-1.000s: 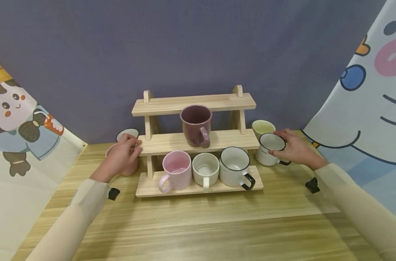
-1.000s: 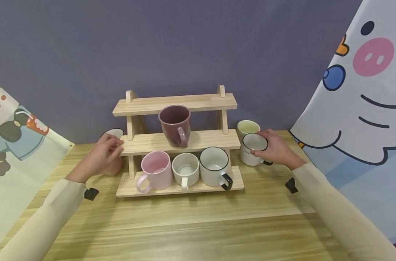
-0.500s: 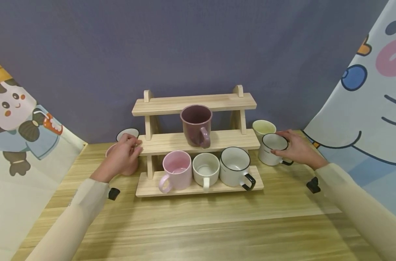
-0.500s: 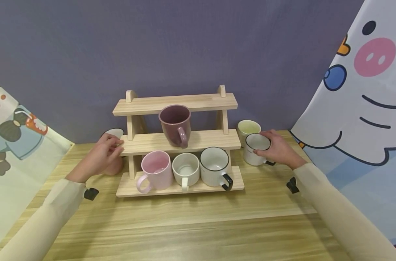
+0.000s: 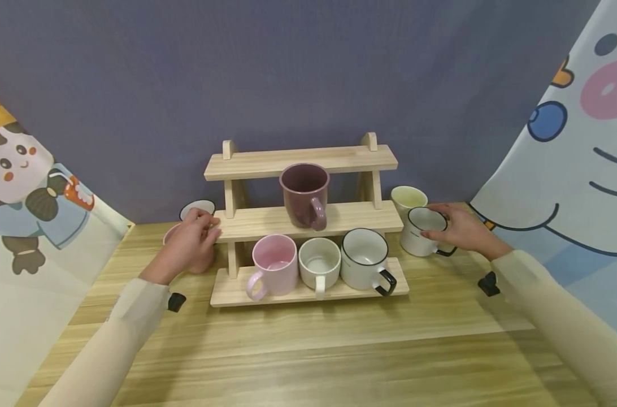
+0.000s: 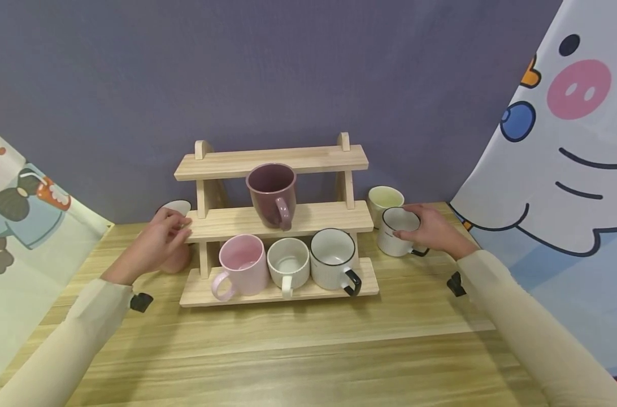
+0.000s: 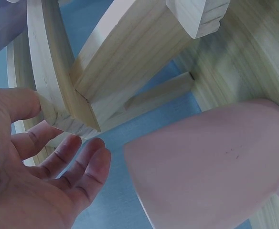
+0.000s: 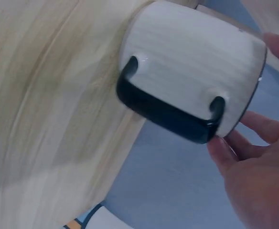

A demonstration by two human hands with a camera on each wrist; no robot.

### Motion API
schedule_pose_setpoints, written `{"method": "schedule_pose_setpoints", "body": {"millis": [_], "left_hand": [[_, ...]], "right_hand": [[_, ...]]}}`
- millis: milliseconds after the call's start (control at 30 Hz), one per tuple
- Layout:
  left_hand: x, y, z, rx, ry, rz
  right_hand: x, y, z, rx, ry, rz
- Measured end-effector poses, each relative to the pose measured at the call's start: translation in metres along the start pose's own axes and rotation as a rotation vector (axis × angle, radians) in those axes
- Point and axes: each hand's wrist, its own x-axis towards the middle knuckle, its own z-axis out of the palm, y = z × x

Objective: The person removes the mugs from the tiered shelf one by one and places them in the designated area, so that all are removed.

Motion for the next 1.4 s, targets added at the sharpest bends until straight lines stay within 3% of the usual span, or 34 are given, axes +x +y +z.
{"method": "schedule_pose_setpoints", "body": {"millis": [300,533,767,1133,1300,1400], "left_hand": [[-0.001,0.001,-0.001,-0.002,-0.006,-0.002],[-0.001,0.001,-0.001,-0.006,-0.007,-0.005],[-0.001,0.002,-0.001,-0.02,-0.018,-0.019],[-0.002,0.0,-0.001,-0.028,-0.028,-0.018],[-0.002,0.002,-0.001,-0.031,-0.034,-0.032],[-0.002,0.003,-0.001,-0.041,-0.032,-0.029]], "right_hand": [[0.005,-0.027,-0.015,0.1,-0.007,0.026],[0.006,-0.051,-0.021,0.17,0.132,-0.125],[0.007,-0.09,-0.029,0.169,0.219,-0.271],[0.034,-0.16,-0.039,0.162,0.198,-0.464],[0.049,-0.191,-0.039,0.122,0.172,-0.499],[0.058,-0.207,-0.038,0.101,0.148,-0.473]]}}
